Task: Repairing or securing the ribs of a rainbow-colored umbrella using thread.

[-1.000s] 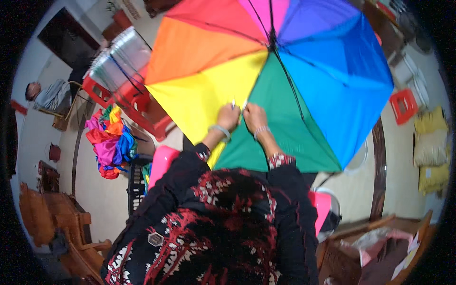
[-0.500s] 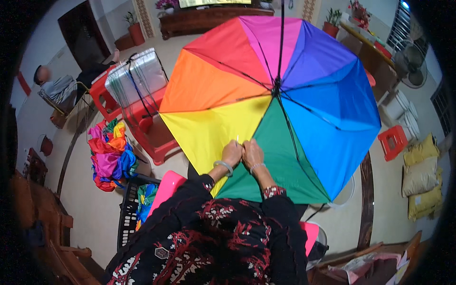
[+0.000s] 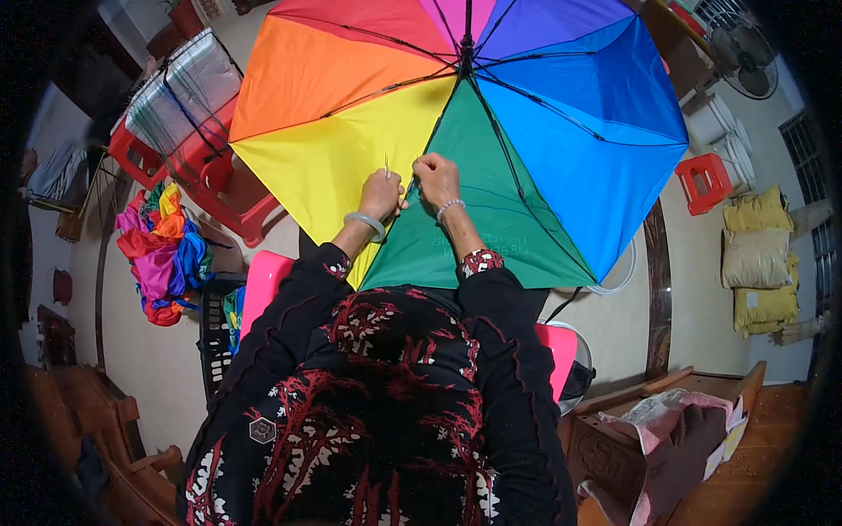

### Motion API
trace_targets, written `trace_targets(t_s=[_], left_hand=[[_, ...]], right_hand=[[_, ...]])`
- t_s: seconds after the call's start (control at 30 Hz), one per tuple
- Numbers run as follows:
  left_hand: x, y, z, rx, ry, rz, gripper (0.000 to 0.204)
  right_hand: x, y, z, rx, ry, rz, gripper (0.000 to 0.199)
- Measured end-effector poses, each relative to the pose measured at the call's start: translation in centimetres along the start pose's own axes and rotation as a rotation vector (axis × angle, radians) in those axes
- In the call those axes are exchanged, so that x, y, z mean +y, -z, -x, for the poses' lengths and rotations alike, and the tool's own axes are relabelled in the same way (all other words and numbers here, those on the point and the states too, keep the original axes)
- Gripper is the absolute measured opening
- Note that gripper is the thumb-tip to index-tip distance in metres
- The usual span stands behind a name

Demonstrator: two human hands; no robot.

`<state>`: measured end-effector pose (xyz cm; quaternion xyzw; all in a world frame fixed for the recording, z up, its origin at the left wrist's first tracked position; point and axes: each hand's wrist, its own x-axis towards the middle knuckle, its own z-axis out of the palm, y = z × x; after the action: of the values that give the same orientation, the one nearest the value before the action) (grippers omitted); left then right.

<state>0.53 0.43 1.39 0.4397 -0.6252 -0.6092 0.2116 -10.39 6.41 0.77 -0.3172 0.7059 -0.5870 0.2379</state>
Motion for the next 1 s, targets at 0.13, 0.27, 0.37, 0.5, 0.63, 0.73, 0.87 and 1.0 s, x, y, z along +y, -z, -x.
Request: trace_targets(t_s=[0.13,0.27,0.37,0.5,0.63,0.73,0.87,1.0], left_hand=[[-0.3,0.0,-0.1,-0.021,-0.001,0.009,0.024],[-0.4,0.2,-0.3,-0.029,-0.026,-0.042,0.023],[-0.4,0.3,-0.5,-0.044,-0.036,-0.082,0.021],[-0.9,-0.1,-0.6,-0.025,-0.137,-0.210,0.015],[-2.4,-1.1,-1.9,0.154,-0.421,-0.346,0.009],[-1.3,-1.0,-1.3,0.022,-0.221,-0.100,0.008],[-1.9,-0.8,-1.8,0.020,-0.173,-0.050,0.008],[-2.4,-0.2,-2.2,-0.262,-0.004,0.679,0.009]], right_hand=[[-1.1,0.6,0.7,0.027,-0.082,-0.141,0.010],[-1.2,0.6,1.0,0.025,-0.113,-0.201,0.011],[-1.0,0.4,1.0,0.024,-0.133,-0.213,0.012],[-0.7,-0.2,0.9,0.000,-0.087,-0.148,0.011],[0.1,-1.1,0.8,0.024,0.199,0.057,0.012],[-0.6,-1.1,1.3,0.027,0.173,0.087,0.014],[-3.2,-0.6,1.2,-0.096,0.043,-0.086,0.014],[-7.0,0.2,2.2,-0.240,-0.100,-0.284,0.011]])
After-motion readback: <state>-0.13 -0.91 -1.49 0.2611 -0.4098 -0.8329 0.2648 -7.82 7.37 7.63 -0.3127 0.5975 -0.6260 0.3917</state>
